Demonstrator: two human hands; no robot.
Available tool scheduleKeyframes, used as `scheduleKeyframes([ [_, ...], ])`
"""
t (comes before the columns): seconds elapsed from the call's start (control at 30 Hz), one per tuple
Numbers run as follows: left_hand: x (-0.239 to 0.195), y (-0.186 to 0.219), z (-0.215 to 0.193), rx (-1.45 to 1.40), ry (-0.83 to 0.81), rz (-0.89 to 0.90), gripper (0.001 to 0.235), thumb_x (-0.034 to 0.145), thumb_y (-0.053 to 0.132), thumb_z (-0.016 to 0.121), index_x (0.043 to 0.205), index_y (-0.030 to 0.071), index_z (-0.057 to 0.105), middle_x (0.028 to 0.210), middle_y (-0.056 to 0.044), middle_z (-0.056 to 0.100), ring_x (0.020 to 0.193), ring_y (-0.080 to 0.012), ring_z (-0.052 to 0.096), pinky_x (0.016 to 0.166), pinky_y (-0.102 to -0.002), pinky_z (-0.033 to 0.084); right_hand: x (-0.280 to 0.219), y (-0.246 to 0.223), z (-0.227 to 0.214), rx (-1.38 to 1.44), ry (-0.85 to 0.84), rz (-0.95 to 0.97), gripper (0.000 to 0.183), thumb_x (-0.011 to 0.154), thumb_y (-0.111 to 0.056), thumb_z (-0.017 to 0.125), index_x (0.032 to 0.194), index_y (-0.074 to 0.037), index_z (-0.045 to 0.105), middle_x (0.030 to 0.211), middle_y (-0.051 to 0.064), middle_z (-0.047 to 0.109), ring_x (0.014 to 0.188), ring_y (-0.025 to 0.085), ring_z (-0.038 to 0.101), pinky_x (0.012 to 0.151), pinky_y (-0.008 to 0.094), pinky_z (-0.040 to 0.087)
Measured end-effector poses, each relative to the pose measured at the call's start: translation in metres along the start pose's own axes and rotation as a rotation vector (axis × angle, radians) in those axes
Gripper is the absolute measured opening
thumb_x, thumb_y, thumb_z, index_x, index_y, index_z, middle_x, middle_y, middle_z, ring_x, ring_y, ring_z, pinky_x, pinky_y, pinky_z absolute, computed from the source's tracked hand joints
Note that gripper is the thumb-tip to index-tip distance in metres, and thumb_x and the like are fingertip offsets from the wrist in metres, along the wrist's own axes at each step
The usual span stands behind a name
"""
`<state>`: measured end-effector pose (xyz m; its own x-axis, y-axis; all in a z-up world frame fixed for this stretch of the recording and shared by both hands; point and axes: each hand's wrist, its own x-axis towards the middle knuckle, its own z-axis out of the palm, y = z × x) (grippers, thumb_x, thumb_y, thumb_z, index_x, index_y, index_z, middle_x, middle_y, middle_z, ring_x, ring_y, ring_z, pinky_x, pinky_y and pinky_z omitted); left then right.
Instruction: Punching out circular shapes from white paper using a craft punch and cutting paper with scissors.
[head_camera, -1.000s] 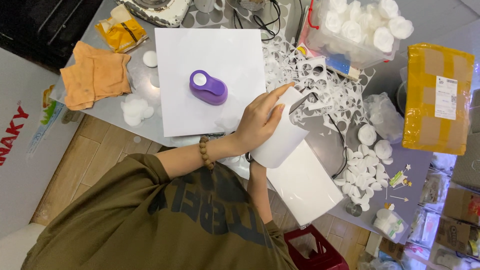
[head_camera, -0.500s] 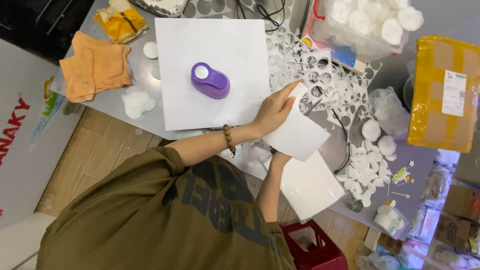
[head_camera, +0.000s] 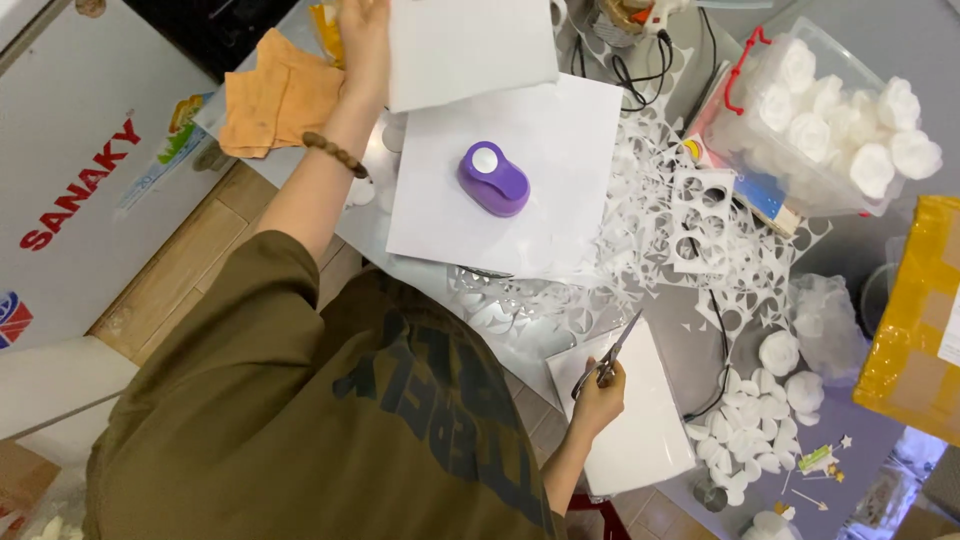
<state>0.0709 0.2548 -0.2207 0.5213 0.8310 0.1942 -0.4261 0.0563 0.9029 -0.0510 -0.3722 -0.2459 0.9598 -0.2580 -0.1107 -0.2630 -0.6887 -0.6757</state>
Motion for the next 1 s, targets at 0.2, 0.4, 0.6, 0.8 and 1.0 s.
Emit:
scheduleKeyframes([
  [0.2,-0.049,-0.084,-0.013,0.711,0.166,0.162,0.037,0.104,0.011,0.055,0.14,-0.001,0.052,0.131,-0.02,0.065,0.121,-0.0333,0.065,0.095,-0.039,0.053,-0.017,-0.016,0.006,-0.081,-0.131,-0.057,0.045,0.087,-0.027,0.081,0.122,-0.002,0.07,0.073,0.006,0.067,0.061,0.013,0.055,0.059,0.028,0.046],
  [0.4,-0.055,-0.04,0.014,0.546,0.26,-0.067,0.028,0.103,0.011,0.053,0.13,0.002,0.057,0.119,-0.014,0.074,0.109,-0.0265,0.072,0.093,-0.036,0.055,-0.054,-0.031,0.007,-0.082,-0.146,0.043,0.048,0.085,-0.025,0.081,0.125,-0.003,0.067,0.081,0.008,0.072,0.064,0.015,0.062,0.059,0.031,0.049],
  [0.6,-0.019,0.053,-0.023,-0.044,0.049,-0.014,0.026,0.108,0.005,0.048,0.133,0.002,0.054,0.124,-0.007,0.066,0.114,-0.0149,0.062,0.101,-0.031,0.05,-0.081,0.001,0.001,-0.214,-0.312,-0.114,0.054,0.079,-0.021,0.081,0.128,-0.005,0.067,0.079,0.011,0.073,0.068,0.017,0.068,0.066,0.032,0.054],
  [0.8,0.014,0.156,-0.09,-0.106,-0.13,0.11,0.023,0.115,0.006,0.047,0.136,0.001,0.053,0.127,-0.008,0.067,0.114,-0.0132,0.063,0.103,-0.03,0.052,-0.094,-0.038,0.064,-0.35,-0.348,0.015,0.044,0.086,-0.032,0.076,0.122,-0.009,0.069,0.077,0.013,0.076,0.07,0.027,0.076,0.07,0.04,0.057],
  [1.0,0.023,0.165,-0.137,0.015,-0.135,0.058,0.023,0.115,0.008,0.048,0.136,0.001,0.053,0.122,-0.006,0.069,0.111,-0.012,0.065,0.102,-0.029,0.054,-0.055,-0.038,0.126,-0.489,-0.09,-0.157,0.046,0.083,-0.039,0.081,0.113,-0.006,0.071,0.086,0.018,0.075,0.084,0.039,0.071,0.075,0.048,0.055],
])
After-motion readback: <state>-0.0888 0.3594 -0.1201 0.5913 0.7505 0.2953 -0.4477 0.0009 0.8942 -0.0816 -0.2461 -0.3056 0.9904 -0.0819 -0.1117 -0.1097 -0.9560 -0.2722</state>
